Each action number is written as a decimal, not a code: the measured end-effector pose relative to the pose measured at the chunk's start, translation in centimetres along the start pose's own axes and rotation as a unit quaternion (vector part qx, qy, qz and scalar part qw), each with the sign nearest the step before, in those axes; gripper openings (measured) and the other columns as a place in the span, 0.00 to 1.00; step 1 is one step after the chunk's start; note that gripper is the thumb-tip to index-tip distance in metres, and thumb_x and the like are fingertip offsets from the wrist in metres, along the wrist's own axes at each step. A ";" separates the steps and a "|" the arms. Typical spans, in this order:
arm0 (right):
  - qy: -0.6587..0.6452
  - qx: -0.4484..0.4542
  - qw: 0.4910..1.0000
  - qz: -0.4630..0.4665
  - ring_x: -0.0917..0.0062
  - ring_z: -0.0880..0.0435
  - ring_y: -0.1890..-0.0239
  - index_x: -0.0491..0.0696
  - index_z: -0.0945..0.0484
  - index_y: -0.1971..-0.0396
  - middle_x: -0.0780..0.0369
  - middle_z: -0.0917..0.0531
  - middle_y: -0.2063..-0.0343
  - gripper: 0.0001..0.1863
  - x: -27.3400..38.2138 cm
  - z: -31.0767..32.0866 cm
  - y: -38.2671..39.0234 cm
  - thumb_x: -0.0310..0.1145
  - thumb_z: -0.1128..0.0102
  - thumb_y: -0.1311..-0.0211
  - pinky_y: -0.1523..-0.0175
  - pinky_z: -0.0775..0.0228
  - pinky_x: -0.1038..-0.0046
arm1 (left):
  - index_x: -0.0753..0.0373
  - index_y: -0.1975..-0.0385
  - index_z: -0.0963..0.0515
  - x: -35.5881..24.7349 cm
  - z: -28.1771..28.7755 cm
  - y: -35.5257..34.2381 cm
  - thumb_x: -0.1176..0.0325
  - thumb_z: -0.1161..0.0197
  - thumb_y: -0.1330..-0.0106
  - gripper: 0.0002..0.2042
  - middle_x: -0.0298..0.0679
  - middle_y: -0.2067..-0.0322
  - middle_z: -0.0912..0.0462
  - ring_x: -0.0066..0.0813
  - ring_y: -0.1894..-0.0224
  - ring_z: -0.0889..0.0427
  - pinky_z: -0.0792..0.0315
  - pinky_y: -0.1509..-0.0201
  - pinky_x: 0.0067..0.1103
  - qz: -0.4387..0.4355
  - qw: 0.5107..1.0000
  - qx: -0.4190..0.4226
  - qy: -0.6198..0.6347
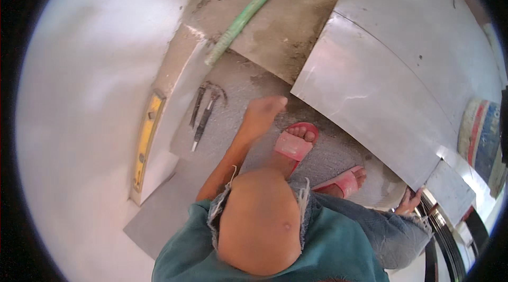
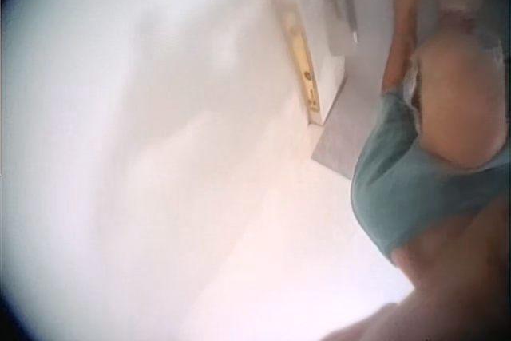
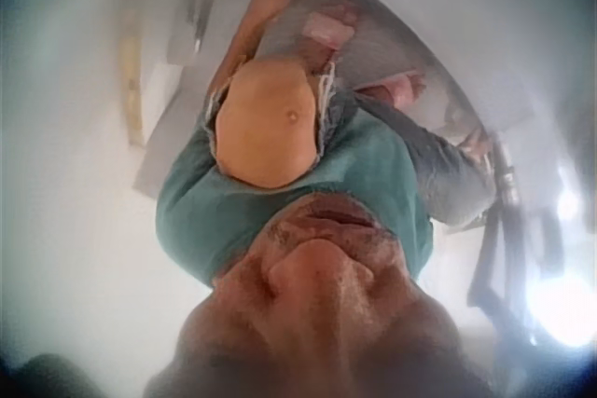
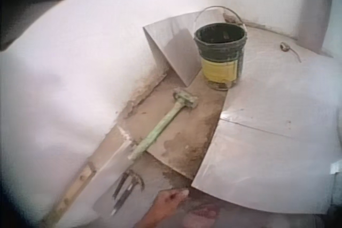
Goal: The person places a floor tile onto mortar, aligns it by hand, and taps it with a rubber mallet. The person then lifts the tile back up and spreads mortar underneath using a trowel.
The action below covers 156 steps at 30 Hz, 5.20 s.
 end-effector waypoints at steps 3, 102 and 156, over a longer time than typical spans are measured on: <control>0.006 -0.026 0.999 0.028 0.67 0.25 0.47 0.30 0.43 0.38 0.47 0.25 0.48 0.29 0.3 -0.2 0.1 0.22 0.48 0.38 0.39 0.38 0.71 | 0.68 0.59 0.20 -0.9 4.8 2.3 0.65 0.38 0.38 0.14 0.46 0.62 0.17 0.32 0.59 0.19 0.27 0.57 0.24 -0.159 0.949 -0.239 -0.127; -0.538 -0.215 0.801 -0.149 0.63 0.28 0.44 0.36 0.35 0.44 0.51 0.28 0.45 0.19 -6.5 2.4 -2.2 0.29 0.51 0.29 0.37 0.36 0.60 | 0.69 0.50 0.34 -9.5 3.1 2.7 0.70 0.46 0.35 0.16 0.63 0.59 0.26 0.64 0.57 0.26 0.31 0.54 0.44 -0.222 0.895 -0.096 -0.375; -0.563 -0.282 0.755 -0.183 0.61 0.31 0.41 0.39 0.32 0.47 0.52 0.26 0.48 0.23 -7.6 1.5 -1.0 0.38 0.43 0.35 0.36 0.40 0.53 | 0.58 0.51 0.31 -17.0 -1.3 -4.4 0.72 0.39 0.44 0.19 0.45 0.62 0.24 0.46 0.59 0.24 0.35 0.58 0.40 -0.297 0.691 -0.283 -0.596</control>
Point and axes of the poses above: each hand's wrist, its own y-axis away from the middle knuckle, its own z-axis out of the back of the hand, x = y × z, the point moved 6 cm from there along -y, towards the middle knuckle
